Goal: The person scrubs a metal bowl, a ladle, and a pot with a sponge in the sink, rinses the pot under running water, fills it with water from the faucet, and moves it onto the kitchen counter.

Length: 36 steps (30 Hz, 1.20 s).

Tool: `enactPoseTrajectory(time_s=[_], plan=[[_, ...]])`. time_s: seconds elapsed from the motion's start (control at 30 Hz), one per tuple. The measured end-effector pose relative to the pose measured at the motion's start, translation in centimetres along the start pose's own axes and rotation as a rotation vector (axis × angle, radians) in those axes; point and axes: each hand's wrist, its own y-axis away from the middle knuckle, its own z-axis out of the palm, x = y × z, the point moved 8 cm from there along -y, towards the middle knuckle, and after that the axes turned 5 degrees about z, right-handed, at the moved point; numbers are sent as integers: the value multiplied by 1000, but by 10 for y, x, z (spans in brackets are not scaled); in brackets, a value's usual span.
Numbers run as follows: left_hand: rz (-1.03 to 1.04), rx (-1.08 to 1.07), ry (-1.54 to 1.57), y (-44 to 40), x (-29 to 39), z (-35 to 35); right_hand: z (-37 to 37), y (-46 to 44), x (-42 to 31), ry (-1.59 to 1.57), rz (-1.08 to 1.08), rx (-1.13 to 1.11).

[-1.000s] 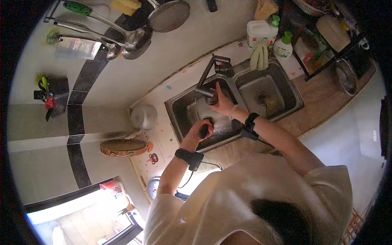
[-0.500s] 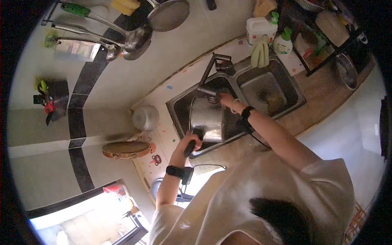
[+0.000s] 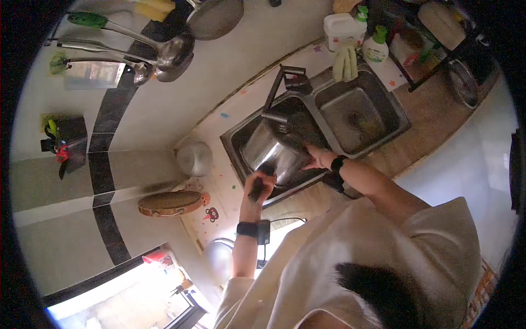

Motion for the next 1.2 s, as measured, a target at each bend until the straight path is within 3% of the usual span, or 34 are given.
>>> enactPoseTrajectory(time_s=[0.1,0.13,0.2,0.3,0.4,0.5,0.57,0.63,0.7,0.77,0.8,0.87,0.97,1.03,1.07,1.17,1.2], plan=[[3,0,6,-37,-9,22,-26,-27,-7,223,-180,84],[27,-32,28,-48,-10,25,-34,-29,-13,101,-47,158],[73,-97,73,-66,-15,41,-32,-16,-27,-17,-46,222],[-112,74,185,-97,-25,36,-19,19,-49,-54,-272,187],[30,103,194,-89,-37,55,-8,38,-56,-151,-192,140],[-44,61,118,-101,-36,52,-11,27,-58,-156,-153,105],[89,41,-53,-92,-25,46,-15,25,-58,-155,-144,25],[134,20,-230,-82,-16,36,-46,5,-62,195,-364,56],[86,-6,-413,-78,-2,18,-49,9,-64,189,-363,80],[41,41,-730,-69,11,6,-51,30,-64,-170,-138,105],[17,66,-887,-64,13,0,-43,46,-73,-149,-151,117],[345,-54,-1248,-41,24,15,-31,68,-88,-107,-182,143],[304,160,-1843,-52,48,-11,-54,36,-105,-116,-207,75],[412,23,-2015,-40,36,1,-24,71,-118,-24,-268,199],[319,170,-2223,-14,21,29,-11,85,-124,22,-300,259],[623,-18,-2491,-5,8,39,-9,88,-141,283,-451,377],[681,-85,-2471,1,5,41,-4,91,-151,610,-540,461]])
